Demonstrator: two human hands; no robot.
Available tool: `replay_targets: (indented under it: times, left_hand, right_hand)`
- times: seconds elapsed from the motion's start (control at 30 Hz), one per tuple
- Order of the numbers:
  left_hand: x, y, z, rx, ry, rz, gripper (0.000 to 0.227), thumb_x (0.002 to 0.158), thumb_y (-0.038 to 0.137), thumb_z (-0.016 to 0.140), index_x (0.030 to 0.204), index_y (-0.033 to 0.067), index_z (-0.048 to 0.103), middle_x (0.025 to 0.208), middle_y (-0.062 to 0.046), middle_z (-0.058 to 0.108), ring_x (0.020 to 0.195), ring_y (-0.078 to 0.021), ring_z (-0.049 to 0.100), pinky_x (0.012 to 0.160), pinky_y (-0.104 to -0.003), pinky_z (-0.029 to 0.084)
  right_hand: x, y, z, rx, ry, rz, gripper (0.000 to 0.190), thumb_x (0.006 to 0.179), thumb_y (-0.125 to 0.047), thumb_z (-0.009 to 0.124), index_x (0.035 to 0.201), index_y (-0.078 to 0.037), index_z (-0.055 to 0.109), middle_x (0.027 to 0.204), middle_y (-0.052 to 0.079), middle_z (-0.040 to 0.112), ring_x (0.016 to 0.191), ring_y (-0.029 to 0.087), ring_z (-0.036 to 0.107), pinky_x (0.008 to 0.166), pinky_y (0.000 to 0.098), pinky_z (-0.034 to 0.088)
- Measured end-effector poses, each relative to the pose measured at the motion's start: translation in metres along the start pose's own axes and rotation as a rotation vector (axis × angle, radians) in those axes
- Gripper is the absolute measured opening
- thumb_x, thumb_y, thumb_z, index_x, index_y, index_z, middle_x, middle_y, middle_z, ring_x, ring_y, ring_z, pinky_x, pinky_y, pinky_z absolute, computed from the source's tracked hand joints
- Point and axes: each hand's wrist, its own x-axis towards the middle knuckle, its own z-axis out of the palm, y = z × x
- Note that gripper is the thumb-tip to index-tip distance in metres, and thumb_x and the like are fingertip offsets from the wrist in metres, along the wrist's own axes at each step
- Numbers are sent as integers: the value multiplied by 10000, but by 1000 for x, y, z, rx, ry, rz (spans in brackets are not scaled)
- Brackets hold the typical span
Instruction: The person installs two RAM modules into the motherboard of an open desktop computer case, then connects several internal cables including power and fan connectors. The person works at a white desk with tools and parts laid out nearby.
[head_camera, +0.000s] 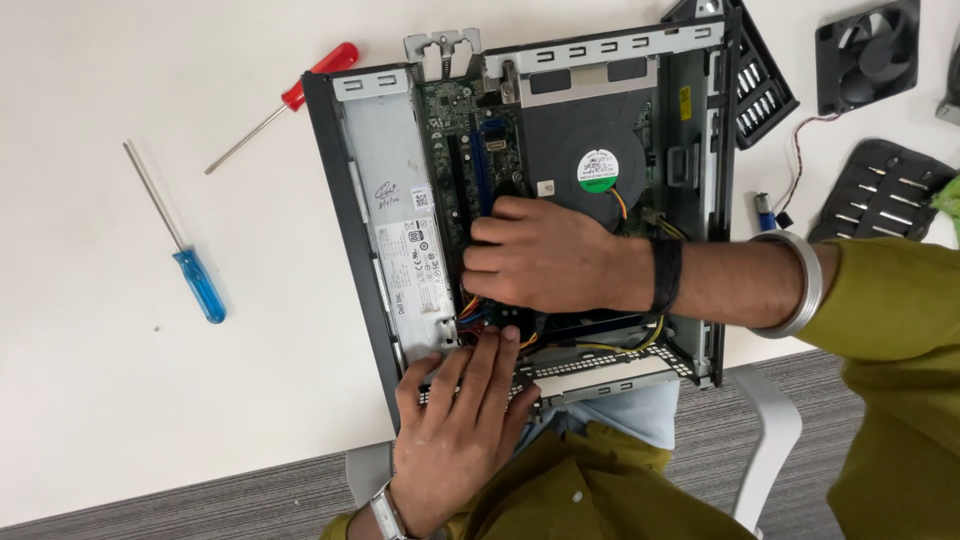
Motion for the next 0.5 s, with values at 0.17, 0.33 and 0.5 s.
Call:
replay_targets:
  times: [0.17, 0.33, 0.5]
  left_hand:
    - [-1, -1, 2, 1, -8, 13, 565, 960, 436, 708, 1383, 68, 647, 1333, -51, 631, 1152, -180, 551, 1000, -435, 398]
    - [-2, -1, 3, 13, 10, 15, 568, 970, 443, 702, 1390, 66, 641, 1357, -58, 630, 1174, -182, 552, 1005, -428, 395]
    - [-3, -2, 5, 4, 15, 20, 565, 979, 452, 691, 1397, 75, 641, 1347, -51, 639, 1174, -177, 551, 1008, -415, 394]
  right_hand:
    - [0, -1, 5, -41, 25, -55, 103, 806, -181, 693, 744, -152, 616, 811, -44, 581, 869, 157, 575, 745, 313, 483]
    - [-2, -1, 9, -77, 30, -80, 92, 815, -175, 687, 750, -149, 627, 830, -47, 589, 875, 153, 581, 715, 297, 500]
    - [-3, -1, 10, -107, 10, -84, 101, 831, -176, 684, 746, -143, 639, 839, -46, 599, 887, 147, 589, 703, 281, 522]
